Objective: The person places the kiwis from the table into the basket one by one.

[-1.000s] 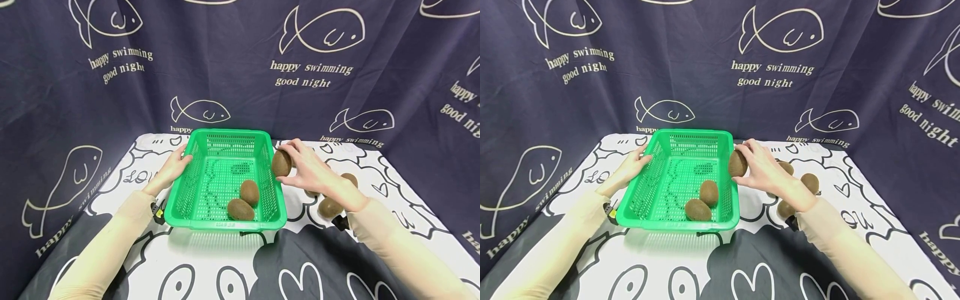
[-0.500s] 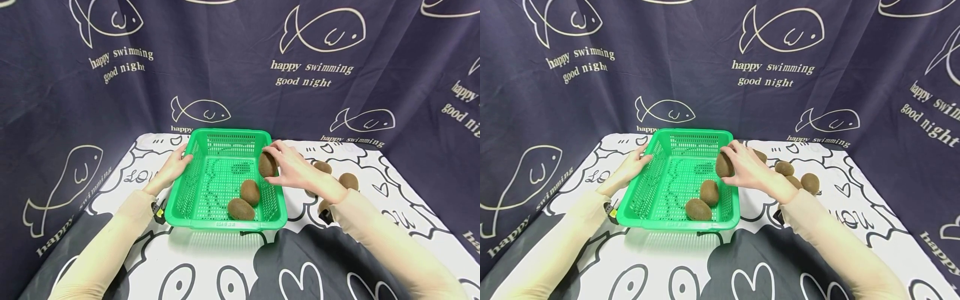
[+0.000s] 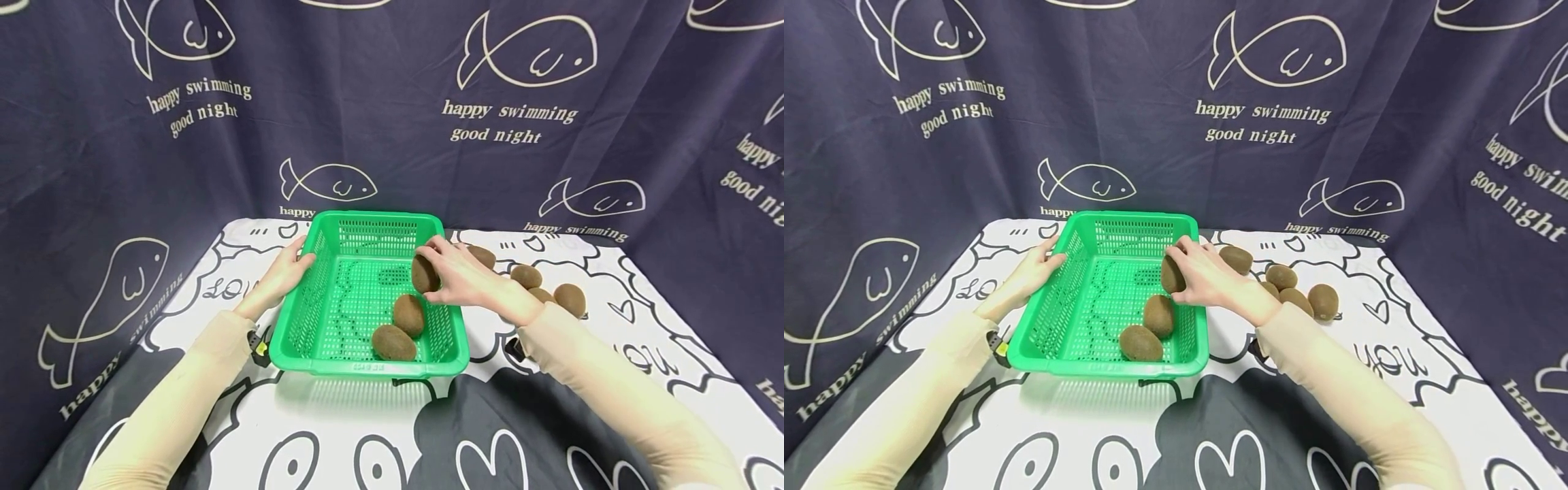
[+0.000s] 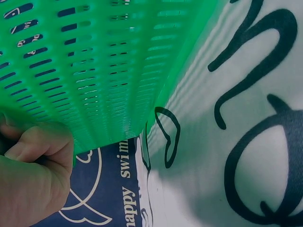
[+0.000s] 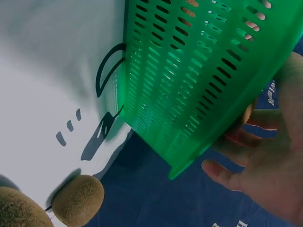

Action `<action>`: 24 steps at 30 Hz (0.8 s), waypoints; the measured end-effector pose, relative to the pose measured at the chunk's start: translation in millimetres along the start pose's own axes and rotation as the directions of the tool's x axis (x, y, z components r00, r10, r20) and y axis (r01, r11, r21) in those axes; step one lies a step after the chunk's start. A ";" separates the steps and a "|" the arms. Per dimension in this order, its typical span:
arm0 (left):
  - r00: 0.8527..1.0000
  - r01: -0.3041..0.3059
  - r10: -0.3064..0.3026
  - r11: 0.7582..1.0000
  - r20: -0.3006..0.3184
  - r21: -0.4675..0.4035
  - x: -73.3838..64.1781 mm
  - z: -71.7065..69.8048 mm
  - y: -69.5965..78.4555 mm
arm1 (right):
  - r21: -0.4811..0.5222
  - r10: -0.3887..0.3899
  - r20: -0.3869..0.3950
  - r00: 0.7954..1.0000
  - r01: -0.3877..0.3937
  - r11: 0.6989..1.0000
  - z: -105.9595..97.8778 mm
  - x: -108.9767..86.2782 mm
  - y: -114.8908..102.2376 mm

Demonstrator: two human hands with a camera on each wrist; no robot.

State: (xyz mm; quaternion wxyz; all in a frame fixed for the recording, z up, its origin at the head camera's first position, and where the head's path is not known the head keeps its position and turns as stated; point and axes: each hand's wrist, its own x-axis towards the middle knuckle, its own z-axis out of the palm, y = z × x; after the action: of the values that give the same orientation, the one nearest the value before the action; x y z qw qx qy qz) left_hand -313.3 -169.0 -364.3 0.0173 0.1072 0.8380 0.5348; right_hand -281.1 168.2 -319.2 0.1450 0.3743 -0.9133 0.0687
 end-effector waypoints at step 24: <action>1.000 0.028 -0.028 1.000 0.014 0.006 -16.0 0.0 27.6 | -0.008 0.076 0.119 0.990 -0.076 0.997 3.3 14.3 3.4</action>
State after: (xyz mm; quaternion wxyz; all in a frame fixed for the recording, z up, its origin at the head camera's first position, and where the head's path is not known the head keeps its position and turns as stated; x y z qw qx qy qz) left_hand -293.2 -161.0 -340.9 0.0303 0.0992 0.8408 0.5314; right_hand -293.8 160.4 -317.8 0.0884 0.3423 -0.9341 0.0501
